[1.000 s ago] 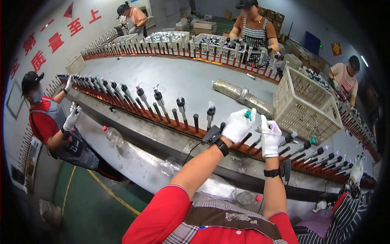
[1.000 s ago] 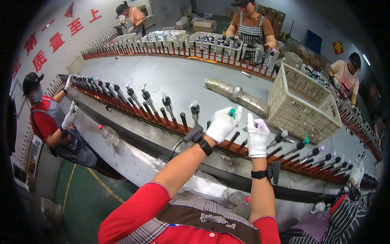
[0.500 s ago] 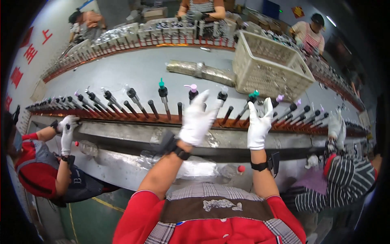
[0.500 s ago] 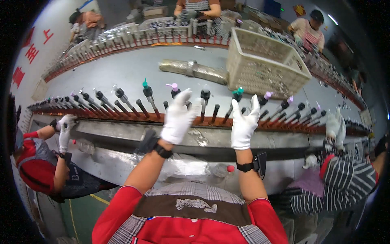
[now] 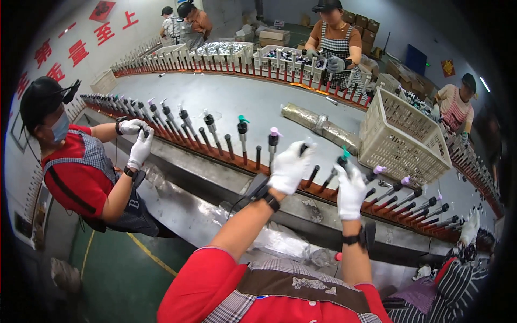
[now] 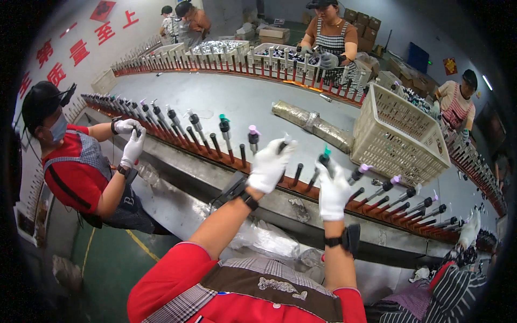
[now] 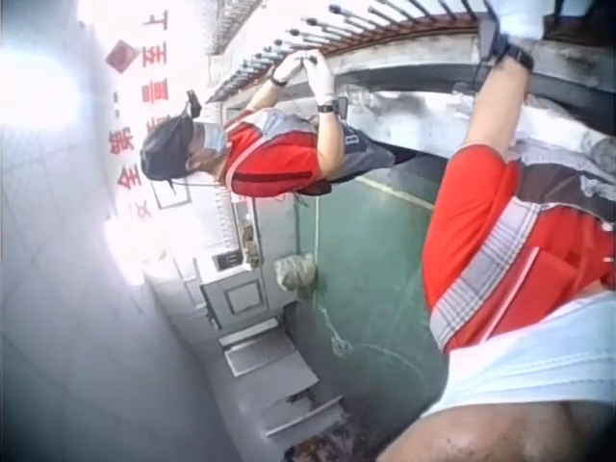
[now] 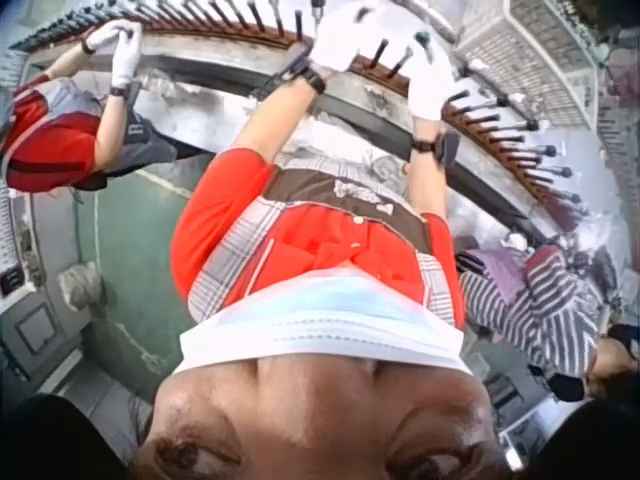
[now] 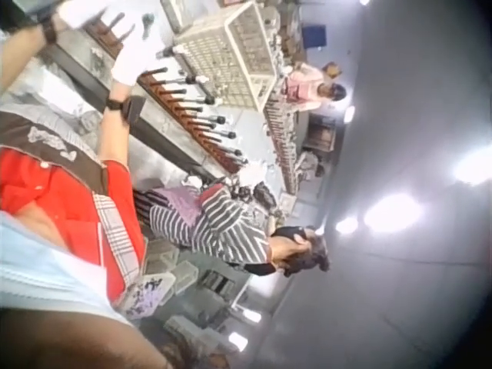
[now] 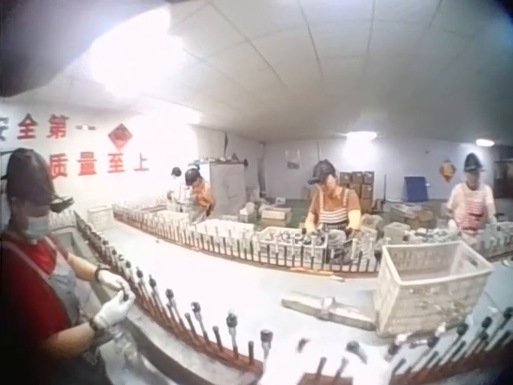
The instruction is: Placing pump dispenser heads onto an automated assembly line track for processing.
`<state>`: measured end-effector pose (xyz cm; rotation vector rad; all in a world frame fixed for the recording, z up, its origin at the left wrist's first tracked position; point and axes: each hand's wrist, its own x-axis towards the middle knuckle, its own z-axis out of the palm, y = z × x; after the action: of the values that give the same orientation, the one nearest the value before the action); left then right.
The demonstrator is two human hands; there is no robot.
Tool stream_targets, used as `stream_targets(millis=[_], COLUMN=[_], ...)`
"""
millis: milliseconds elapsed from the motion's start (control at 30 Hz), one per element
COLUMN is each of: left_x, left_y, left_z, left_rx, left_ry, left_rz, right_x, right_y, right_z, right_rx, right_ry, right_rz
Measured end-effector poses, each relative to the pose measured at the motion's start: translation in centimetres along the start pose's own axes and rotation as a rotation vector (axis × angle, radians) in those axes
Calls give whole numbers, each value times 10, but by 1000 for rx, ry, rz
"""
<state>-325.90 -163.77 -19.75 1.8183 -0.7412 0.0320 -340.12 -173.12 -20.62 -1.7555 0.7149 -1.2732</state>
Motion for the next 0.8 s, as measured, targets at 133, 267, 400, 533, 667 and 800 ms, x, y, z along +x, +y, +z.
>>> stream_targets(millis=[133,267,400,533,667,800], left_x=[-29,-40,-21,1,27,10], left_y=[-36,-1,18,22,11,4], left_z=[-25,-12,43,108,96,54], left_rx=[137,-236,-365,-515,-477,-155], left_ry=[-114,-94,-154,-188,-270,-97], left_rz=[-44,43,69,63,-140,107], right_x=[-61,-50,3,55,65,36], right_y=[54,51,30,38,41,5], right_z=[-66,-96,-80,-29,-2,-8], right_rx=[30,38,-107,276,23,-216], right_ry=[46,323,376,40,122,-12], right_rz=[261,154,30,247,245,166])
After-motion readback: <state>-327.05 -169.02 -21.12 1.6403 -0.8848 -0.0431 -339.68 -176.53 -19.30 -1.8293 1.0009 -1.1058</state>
